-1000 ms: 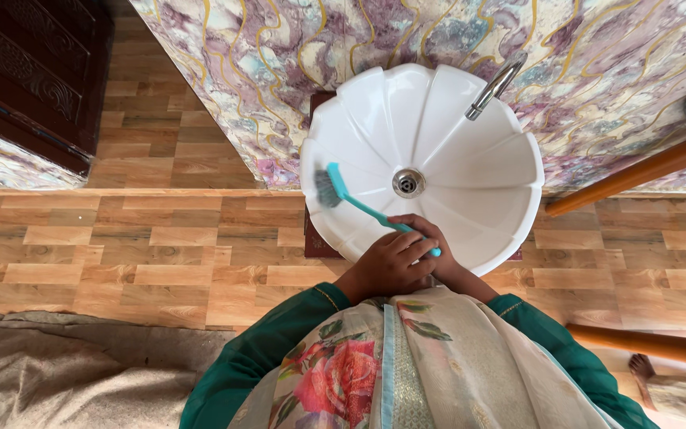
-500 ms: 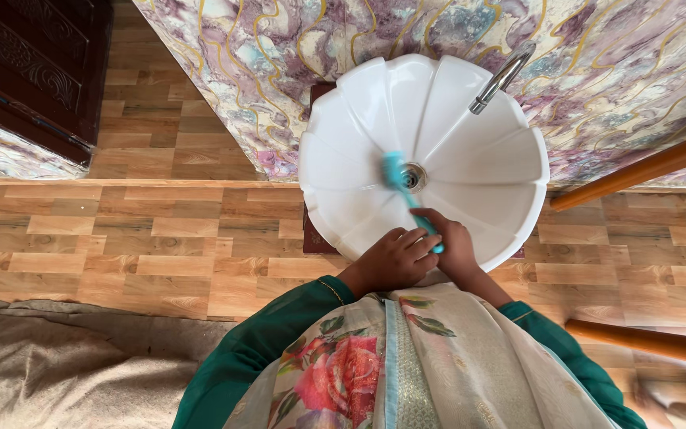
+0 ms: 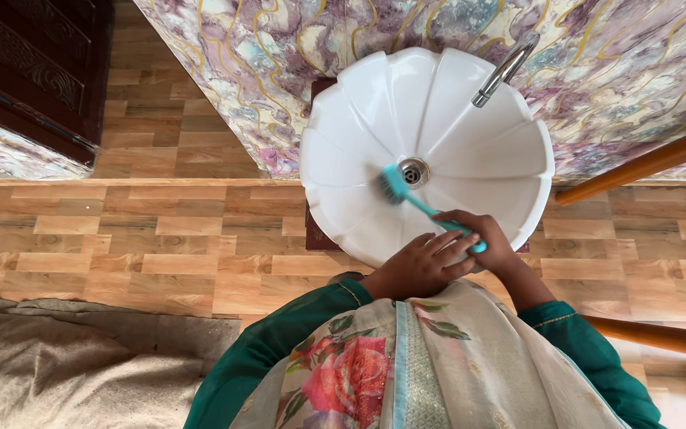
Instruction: The person scrubs a white shell-shaped sink using a blue-bristled brush, moving the brush around the drain and interior surfaces.
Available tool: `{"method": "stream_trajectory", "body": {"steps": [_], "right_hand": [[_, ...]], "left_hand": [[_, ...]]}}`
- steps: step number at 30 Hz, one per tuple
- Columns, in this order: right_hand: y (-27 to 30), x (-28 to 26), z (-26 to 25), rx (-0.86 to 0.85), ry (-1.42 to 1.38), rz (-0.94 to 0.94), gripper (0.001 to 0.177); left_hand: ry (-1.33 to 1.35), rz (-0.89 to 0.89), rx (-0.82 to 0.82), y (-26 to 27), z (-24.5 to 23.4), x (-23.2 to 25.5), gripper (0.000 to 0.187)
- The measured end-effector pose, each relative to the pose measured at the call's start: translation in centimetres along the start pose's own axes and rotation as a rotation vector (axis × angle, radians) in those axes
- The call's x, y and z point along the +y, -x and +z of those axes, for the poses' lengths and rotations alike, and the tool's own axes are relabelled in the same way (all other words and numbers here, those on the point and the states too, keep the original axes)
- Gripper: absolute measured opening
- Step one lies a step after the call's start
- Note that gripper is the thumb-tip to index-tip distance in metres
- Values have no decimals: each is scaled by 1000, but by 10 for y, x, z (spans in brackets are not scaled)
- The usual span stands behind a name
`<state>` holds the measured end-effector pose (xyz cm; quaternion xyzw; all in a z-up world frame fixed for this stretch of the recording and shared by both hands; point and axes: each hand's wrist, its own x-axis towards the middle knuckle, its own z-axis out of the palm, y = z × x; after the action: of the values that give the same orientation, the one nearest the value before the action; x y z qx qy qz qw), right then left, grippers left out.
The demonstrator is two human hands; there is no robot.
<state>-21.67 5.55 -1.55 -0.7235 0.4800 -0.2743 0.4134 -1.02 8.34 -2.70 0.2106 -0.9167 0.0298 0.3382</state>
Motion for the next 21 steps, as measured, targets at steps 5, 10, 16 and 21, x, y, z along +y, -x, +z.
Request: {"method": "stream_trajectory", "body": {"steps": [5, 10, 16, 21], "right_hand": [[-2, 21, -7, -133, -350, -132, 40], [4, 10, 0, 90, 178, 173, 58], [-2, 26, -15, -221, -421, -135, 36], [2, 4, 0, 40, 180, 182, 61]], "left_hand": [[13, 34, 122, -6, 10, 6, 28], [8, -88, 49, -8, 26, 8, 22], [4, -23, 145, -18, 30, 19, 25], [-70, -136, 81, -9, 34, 12, 16]]}}
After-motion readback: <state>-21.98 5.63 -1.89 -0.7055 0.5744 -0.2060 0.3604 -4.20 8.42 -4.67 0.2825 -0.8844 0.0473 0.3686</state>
